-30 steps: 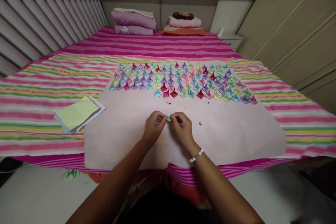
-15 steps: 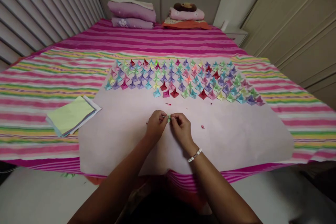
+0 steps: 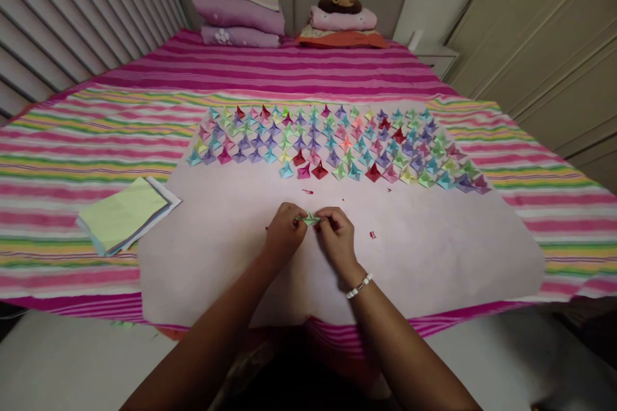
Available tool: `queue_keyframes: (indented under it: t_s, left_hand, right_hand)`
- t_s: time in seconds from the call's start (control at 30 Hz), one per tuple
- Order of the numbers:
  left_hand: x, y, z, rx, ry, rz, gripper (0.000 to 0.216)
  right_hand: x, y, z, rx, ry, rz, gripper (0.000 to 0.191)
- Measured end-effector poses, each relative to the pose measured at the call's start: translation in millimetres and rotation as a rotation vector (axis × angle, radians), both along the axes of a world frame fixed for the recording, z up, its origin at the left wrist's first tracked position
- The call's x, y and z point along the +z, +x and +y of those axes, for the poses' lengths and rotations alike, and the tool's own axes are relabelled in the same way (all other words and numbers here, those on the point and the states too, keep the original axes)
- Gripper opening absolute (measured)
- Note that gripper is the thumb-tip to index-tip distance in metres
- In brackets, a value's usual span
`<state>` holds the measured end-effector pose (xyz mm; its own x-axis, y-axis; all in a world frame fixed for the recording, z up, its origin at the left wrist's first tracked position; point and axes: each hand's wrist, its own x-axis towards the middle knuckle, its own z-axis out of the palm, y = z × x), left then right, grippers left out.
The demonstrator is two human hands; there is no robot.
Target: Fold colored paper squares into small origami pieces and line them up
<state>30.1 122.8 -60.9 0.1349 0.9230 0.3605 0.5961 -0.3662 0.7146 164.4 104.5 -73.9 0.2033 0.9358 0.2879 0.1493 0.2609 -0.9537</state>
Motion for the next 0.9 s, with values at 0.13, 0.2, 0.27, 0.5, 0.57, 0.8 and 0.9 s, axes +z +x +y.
queue_keyframes:
  t_s: [0.13, 0.2, 0.27, 0.5, 0.57, 0.8, 0.9]
  left_hand:
    - [3.7, -1, -3, 0.026, -0.073, 0.084, 0.024]
    - [5.7, 0, -5, 0.04, -0.122, 0.152, 0.025]
    - [6.9, 1, -6, 0.056, -0.133, 0.235, 0.028]
    - [7.7, 8, -6, 0.069, -0.084, 0.37, 0.024]
    - [8.3, 9, -6, 0.074, -0.096, 0.369, 0.023]
    - [12.3, 11, -6, 0.05, -0.104, 0.318, 0.02]
    - [12.8, 11, -5, 0.038, -0.098, 0.284, 0.018]
  right_hand:
    - [-0.6, 1, 0, -0.003, 0.089, -0.052, 0.022]
    - [-2.5, 1, 0, 0.004, 0.101, -0.063, 0.024]
    - [-4.6, 0, 1, 0.011, 0.113, -0.074, 0.024]
    - [-5.8, -2, 0, 0.003, 0.152, -0.146, 0.019]
    - [-6.1, -4, 1, -0.017, 0.167, -0.174, 0.015]
    - [-12.6, -7, 6, -0.032, 0.202, -0.227, 0.012]
    - [-13.9, -7, 8, -0.025, 0.215, -0.229, 0.014]
